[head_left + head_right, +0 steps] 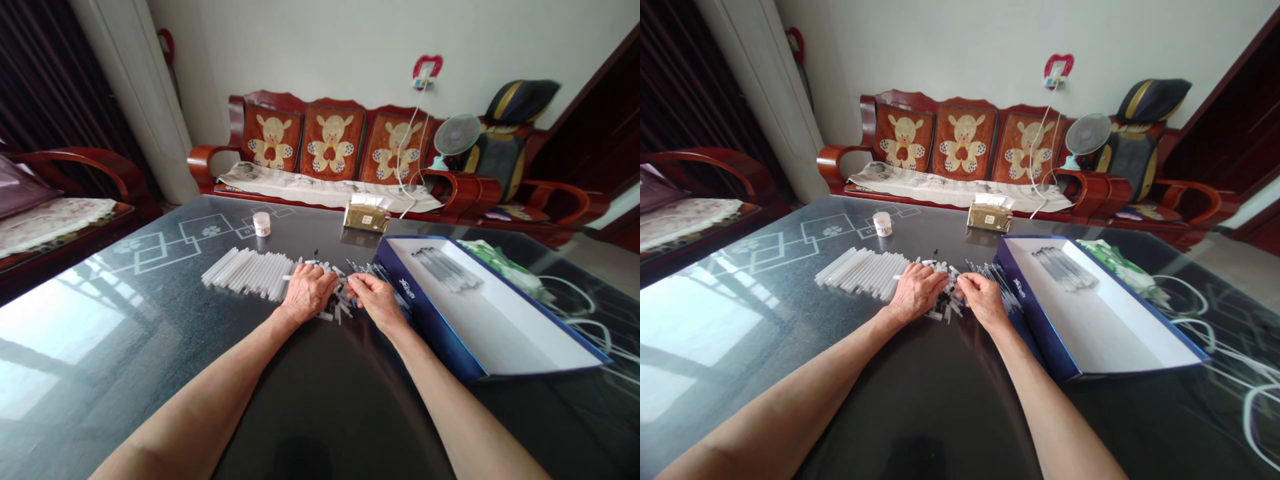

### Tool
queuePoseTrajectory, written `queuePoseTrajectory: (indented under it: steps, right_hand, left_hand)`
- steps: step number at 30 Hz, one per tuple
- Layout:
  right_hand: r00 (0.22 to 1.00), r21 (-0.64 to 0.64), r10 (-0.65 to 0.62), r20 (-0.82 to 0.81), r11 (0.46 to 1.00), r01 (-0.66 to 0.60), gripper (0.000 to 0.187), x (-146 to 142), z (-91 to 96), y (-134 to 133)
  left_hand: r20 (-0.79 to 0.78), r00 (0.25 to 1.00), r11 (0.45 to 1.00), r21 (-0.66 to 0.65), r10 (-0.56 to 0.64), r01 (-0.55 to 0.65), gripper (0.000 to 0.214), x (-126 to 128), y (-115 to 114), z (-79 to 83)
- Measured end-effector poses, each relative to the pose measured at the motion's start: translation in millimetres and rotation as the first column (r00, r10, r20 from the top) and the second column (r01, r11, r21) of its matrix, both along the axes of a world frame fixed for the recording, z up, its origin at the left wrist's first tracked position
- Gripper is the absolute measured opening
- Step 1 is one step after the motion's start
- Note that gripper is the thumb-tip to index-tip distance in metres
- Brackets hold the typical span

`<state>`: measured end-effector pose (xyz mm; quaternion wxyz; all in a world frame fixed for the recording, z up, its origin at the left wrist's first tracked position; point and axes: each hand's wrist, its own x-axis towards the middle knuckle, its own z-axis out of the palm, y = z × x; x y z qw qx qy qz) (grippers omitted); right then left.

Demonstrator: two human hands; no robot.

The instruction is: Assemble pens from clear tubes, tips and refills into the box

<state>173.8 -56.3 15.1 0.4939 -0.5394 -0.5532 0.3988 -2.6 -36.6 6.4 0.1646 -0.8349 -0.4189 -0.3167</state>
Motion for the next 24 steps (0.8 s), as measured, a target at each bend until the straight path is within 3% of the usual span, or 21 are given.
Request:
queuePoseTrajectory:
  steps: [4, 7, 14, 18, 21, 24]
  right_hand:
    - [0.996, 0.021, 0.047, -0.075, 0.999, -0.045, 0.032, -1, -0.8, 1]
    - [0.992, 0.009, 0.045, -0.119, 0.999, -0.044, 0.042, 0, -3.8, 2]
    - [0.999, -0.031, 0.006, 0.035, 1.000, -0.005, 0.040, 3, -10.1, 5]
    - [0.996, -0.021, 0.048, -0.071, 0.999, -0.049, 0.034, 0, -5.8, 3]
    - [0.985, -0.037, 0.082, -0.154, 0.995, -0.088, 0.039, -1, -3.3, 1]
    - [0.987, -0.084, 0.055, -0.150, 0.994, -0.068, 0.041, -1, -3.6, 1]
  left_hand:
    - [0.012, 1.000, 1.000, -0.018, 0.001, -0.001, 0.037, -1, 0, -0.6]
    - [0.012, 1.000, 1.000, -0.023, -0.002, 0.002, 0.037, 0, 1, -1.0]
    - [-0.005, 1.000, 1.000, -0.008, -0.015, 0.015, 0.036, 0, 1, -1.5]
    - [-0.006, 1.000, 1.000, 0.002, -0.006, 0.006, 0.036, -1, 2, -2.6]
    - [-0.003, 1.000, 1.000, -0.004, 0.000, 0.000, 0.036, -1, 2, -2.6]
    - [-0.005, 1.000, 1.000, -0.006, -0.002, 0.002, 0.036, -1, 2, -2.3]
